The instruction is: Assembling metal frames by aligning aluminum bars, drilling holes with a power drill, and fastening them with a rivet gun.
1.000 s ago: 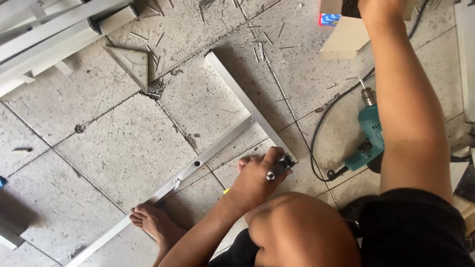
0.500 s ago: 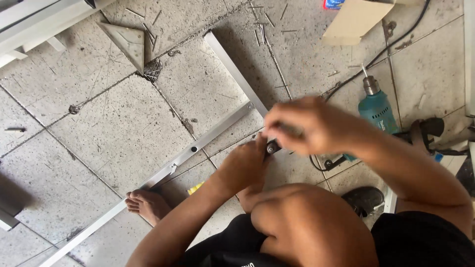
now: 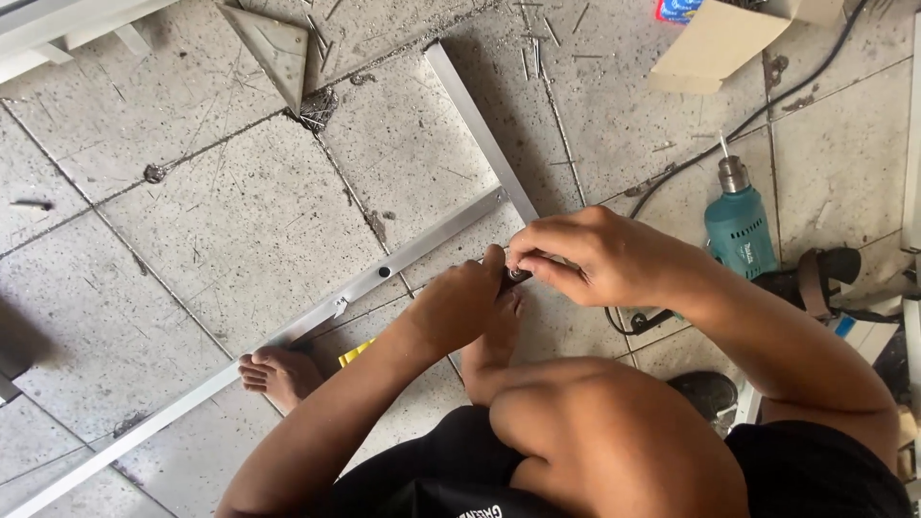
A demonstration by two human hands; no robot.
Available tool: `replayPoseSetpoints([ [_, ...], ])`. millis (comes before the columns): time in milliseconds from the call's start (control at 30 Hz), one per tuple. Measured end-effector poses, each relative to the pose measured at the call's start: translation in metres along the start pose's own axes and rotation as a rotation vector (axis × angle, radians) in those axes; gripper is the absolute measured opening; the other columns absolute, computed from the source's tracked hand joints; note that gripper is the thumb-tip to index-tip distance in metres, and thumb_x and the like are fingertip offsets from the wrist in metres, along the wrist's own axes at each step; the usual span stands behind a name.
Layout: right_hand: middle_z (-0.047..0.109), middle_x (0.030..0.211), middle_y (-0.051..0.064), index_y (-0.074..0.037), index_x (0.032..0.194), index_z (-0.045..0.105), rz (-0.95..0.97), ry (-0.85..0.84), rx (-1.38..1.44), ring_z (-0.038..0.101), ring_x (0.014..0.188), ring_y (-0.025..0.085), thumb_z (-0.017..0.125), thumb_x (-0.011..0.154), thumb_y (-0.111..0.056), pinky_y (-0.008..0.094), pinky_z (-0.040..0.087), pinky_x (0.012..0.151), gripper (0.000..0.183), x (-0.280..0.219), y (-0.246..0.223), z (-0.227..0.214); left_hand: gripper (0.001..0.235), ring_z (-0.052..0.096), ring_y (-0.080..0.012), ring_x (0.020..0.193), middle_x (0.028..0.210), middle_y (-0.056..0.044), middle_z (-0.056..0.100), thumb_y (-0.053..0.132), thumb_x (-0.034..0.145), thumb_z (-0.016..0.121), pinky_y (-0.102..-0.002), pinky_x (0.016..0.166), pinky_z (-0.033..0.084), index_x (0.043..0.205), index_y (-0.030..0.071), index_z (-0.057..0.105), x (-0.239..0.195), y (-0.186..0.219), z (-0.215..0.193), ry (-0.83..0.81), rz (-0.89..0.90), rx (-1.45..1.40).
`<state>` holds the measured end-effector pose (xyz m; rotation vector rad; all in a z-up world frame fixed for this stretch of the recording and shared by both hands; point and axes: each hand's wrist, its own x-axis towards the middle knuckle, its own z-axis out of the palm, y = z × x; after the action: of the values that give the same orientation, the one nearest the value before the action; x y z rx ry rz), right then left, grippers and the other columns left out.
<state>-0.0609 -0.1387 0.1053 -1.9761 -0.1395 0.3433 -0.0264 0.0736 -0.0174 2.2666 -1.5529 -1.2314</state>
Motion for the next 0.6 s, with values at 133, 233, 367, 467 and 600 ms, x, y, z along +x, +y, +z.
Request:
replayPoseSetpoints([
  [133,0.074,0.079,0.011,-0.007,0.102,0.066,0.002,-0.018,-0.035,0.075,0.071,0.029,0.061,0.093,-0.001,0.037,0.061,0.064,0.012,0.0,0.007,0.003,0.038,0.076,-0.0308,0.068,0.079,-0.012,0.069,0.042,0.1,0.054,-0.034,0.056,0.061,0.114,0.008,0.045,0.0,0.002,-0.003,0.018,0.007,-0.01],
  [233,0.075,0.091,0.014,-0.005,0.105,0.069,-0.015,-0.024,-0.115,0.075,0.083,0.029,0.064,0.091,-0.002,0.038,0.061,0.075,0.016,-0.002,0.011,0.006,0.04,0.076,-0.033,0.068,0.08,-0.013,0.068,0.039,0.097,0.06,-0.036,0.057,0.062,0.117,0.008,0.044,0.0,0.006,-0.011,-0.003,-0.018,-0.062],
  [367,0.067,0.118,0.025,0.003,0.13,0.057,0.127,-0.069,-0.172,0.066,0.112,0.04,0.08,0.082,-0.03,0.05,0.054,0.099,0.062,-0.024,0.07,0.039,0.034,0.076,-0.0399,0.074,0.086,-0.023,0.069,0.03,0.101,0.056,-0.044,0.062,0.063,0.116,0.005,0.041,0.008,0.021,-0.049,0.056,-0.073,-0.278],
  [467,0.075,0.1,0.016,-0.005,0.101,0.072,0.453,-0.244,-0.231,0.07,0.099,0.04,0.081,0.08,-0.05,0.054,0.059,0.089,0.051,-0.028,0.1,0.095,0.035,0.071,-0.0542,0.089,0.096,-0.032,0.067,0.02,0.101,0.053,-0.063,0.077,0.059,0.121,0.001,0.031,0.013,0.045,-0.07,0.02,-0.17,-0.567],
  [600,0.067,0.091,0.01,-0.004,0.097,0.066,0.41,-0.003,0.193,0.066,0.092,0.031,0.08,0.076,-0.031,0.046,0.053,0.083,0.037,-0.064,0.123,0.148,0.025,0.07,-0.0551,0.072,0.087,-0.034,0.062,0.013,0.096,0.049,-0.064,0.064,0.058,0.112,0.003,0.032,0.023,0.064,-0.043,0.101,-0.047,-0.359],
])
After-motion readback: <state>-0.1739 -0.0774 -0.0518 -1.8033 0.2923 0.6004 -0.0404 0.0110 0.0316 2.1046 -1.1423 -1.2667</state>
